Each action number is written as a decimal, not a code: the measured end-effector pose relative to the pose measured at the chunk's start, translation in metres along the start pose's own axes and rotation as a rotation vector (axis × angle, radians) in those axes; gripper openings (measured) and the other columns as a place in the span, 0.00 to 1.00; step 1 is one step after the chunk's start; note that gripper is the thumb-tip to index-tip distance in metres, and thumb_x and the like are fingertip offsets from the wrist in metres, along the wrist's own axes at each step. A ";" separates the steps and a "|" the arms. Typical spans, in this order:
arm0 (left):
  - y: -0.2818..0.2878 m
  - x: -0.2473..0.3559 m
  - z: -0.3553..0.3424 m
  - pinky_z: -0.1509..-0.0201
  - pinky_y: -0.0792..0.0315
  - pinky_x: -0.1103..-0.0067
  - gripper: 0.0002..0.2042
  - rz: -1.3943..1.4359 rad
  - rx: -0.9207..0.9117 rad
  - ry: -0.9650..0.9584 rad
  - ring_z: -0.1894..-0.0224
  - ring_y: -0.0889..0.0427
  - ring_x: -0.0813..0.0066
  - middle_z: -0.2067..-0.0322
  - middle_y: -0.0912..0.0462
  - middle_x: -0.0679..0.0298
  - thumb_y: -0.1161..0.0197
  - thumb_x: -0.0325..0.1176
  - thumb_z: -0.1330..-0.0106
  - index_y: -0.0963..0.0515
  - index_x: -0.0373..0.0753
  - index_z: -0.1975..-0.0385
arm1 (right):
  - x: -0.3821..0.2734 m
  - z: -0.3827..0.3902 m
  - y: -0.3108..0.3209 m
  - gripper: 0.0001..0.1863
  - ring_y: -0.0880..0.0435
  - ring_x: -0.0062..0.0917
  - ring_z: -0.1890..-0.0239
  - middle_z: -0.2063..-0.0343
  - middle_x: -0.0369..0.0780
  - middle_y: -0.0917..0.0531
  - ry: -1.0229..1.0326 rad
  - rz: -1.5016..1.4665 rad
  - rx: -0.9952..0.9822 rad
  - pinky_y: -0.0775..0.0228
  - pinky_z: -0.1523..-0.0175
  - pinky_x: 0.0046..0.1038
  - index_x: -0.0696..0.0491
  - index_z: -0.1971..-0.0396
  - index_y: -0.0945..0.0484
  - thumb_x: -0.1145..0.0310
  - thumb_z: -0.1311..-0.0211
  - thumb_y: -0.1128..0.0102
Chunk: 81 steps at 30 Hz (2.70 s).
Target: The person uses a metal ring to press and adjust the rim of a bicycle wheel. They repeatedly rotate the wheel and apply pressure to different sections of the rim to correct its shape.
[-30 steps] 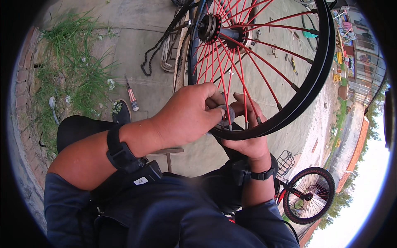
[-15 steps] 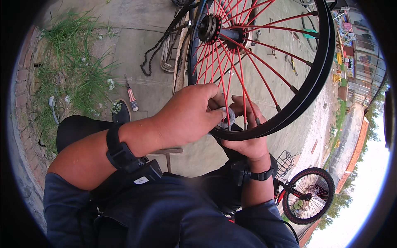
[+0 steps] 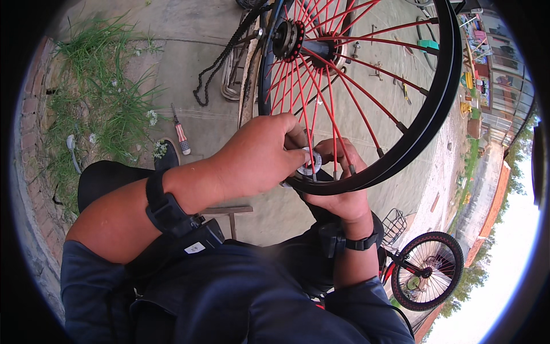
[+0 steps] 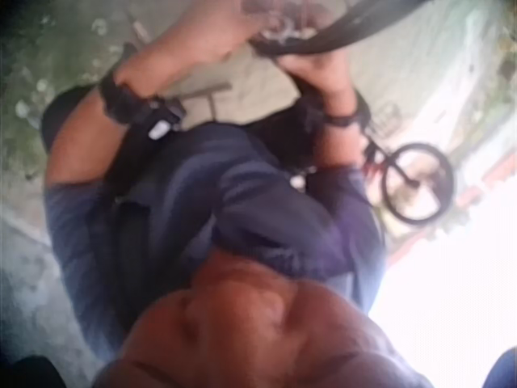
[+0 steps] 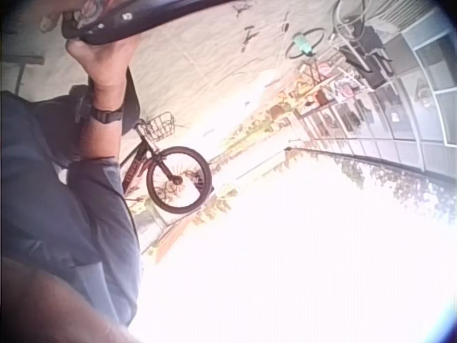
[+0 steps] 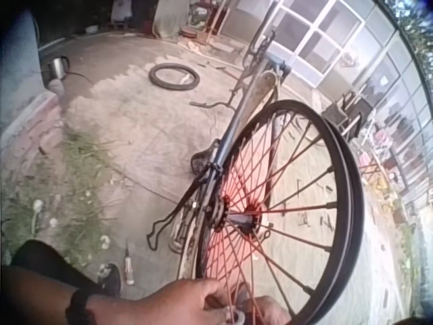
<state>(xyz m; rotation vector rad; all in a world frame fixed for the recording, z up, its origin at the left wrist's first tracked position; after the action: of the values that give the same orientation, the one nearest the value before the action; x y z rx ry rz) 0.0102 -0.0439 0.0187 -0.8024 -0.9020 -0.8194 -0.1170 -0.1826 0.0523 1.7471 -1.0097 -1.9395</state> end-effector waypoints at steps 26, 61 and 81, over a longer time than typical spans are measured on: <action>0.004 -0.004 0.000 0.74 0.26 0.83 0.10 0.068 -0.040 0.027 0.68 0.17 0.82 0.67 0.17 0.64 0.35 0.25 0.31 0.24 0.32 0.53 | -0.017 -0.012 0.000 0.25 0.16 0.35 0.63 0.68 0.44 0.17 -0.011 0.002 0.008 0.24 0.57 0.34 0.58 0.62 0.19 0.67 0.61 0.17; 0.010 0.004 0.001 0.68 0.24 0.82 0.12 0.025 -0.109 -0.026 0.68 0.19 0.85 0.68 0.16 0.66 0.35 0.23 0.32 0.22 0.32 0.50 | -0.010 -0.005 -0.002 0.30 0.13 0.32 0.59 0.64 0.44 0.13 -0.119 0.016 -0.088 0.21 0.54 0.32 0.59 0.55 0.19 0.64 0.59 0.17; 0.007 -0.005 0.004 0.72 0.23 0.77 0.08 -0.152 -0.064 0.085 0.74 0.14 0.76 0.70 0.15 0.57 0.39 0.27 0.29 0.23 0.27 0.57 | -0.006 0.004 -0.002 0.36 0.13 0.31 0.55 0.58 0.46 0.14 -0.265 -0.068 -0.159 0.22 0.49 0.30 0.64 0.47 0.23 0.66 0.59 0.19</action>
<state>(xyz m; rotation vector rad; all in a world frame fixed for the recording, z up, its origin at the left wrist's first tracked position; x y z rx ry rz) 0.0132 -0.0359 0.0136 -0.7558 -0.8716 -1.0124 -0.1192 -0.1766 0.0550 1.4841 -0.8595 -2.2714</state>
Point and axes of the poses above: each hand's wrist, its own z-axis away from the middle knuckle, its own y-axis out of the back of the hand, x = y × z, the point moved 3 cm from there along -z, towards the middle knuckle
